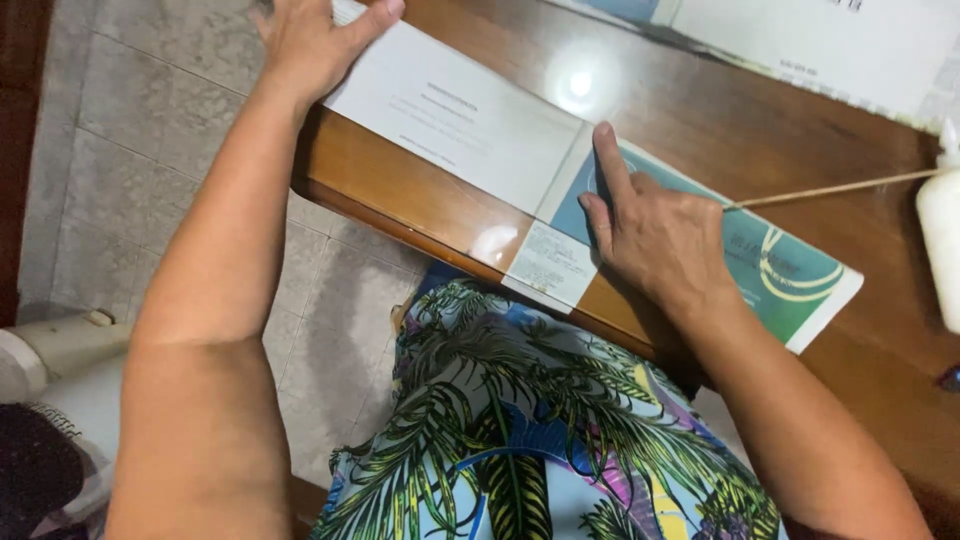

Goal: Rolling strips of newspaper around a thin stick and gluing the edges to create paper tubes for crafting.

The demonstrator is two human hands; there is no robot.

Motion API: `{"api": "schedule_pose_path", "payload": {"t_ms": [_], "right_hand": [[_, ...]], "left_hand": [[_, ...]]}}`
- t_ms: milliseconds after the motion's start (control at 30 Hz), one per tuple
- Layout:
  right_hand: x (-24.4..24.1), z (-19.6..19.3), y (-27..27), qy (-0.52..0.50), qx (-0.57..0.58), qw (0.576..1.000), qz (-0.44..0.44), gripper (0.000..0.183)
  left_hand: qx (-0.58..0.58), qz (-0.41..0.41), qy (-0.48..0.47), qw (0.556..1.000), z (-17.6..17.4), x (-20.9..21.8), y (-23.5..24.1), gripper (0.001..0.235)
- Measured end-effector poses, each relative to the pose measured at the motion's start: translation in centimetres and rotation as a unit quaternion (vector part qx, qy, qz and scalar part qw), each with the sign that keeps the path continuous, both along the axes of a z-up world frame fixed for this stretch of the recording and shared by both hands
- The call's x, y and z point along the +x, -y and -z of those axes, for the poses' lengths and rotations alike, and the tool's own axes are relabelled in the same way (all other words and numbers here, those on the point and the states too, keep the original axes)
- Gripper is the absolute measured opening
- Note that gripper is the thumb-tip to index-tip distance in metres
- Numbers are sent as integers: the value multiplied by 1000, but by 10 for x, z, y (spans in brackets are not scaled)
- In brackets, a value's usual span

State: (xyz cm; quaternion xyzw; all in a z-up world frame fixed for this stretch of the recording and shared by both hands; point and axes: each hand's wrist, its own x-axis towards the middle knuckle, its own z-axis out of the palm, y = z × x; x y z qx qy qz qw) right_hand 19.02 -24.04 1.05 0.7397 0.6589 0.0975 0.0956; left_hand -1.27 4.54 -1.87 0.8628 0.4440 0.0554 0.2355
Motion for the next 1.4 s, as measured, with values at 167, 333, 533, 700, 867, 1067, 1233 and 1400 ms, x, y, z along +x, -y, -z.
{"api": "schedule_pose_path", "payload": {"t_ms": [167, 333, 533, 700, 867, 1067, 1233, 1400], "right_hand": [[-6, 1, -2, 4, 32, 999, -8, 55], [-12, -12, -12, -185, -85, 977, 61, 58], [-9, 16, 0, -155, 112, 981, 15, 58], [-9, 18, 6, -175, 149, 973, 19, 55], [-6, 21, 4, -155, 187, 970, 3, 47], [-4, 21, 5, -170, 195, 966, 5, 41], [-6, 14, 4, -182, 197, 963, -9, 36], [-6, 13, 4, -171, 207, 963, -19, 35]], "left_hand": [[-69, -103, -41, 991, 2, 0, 8, 89], [370, -40, -26, 928, -2, 7, 40, 44], [397, -39, 30, 916, 30, -11, 53, 27], [342, -22, 104, 934, 21, -6, 60, 39], [224, -43, 66, 971, 15, -10, 47, 52], [-3, -101, -26, 994, 25, -25, 16, 72], [-177, -167, 2, 970, 10, -20, 7, 76], [-230, -208, 2, 951, -12, -12, 18, 85]]}}
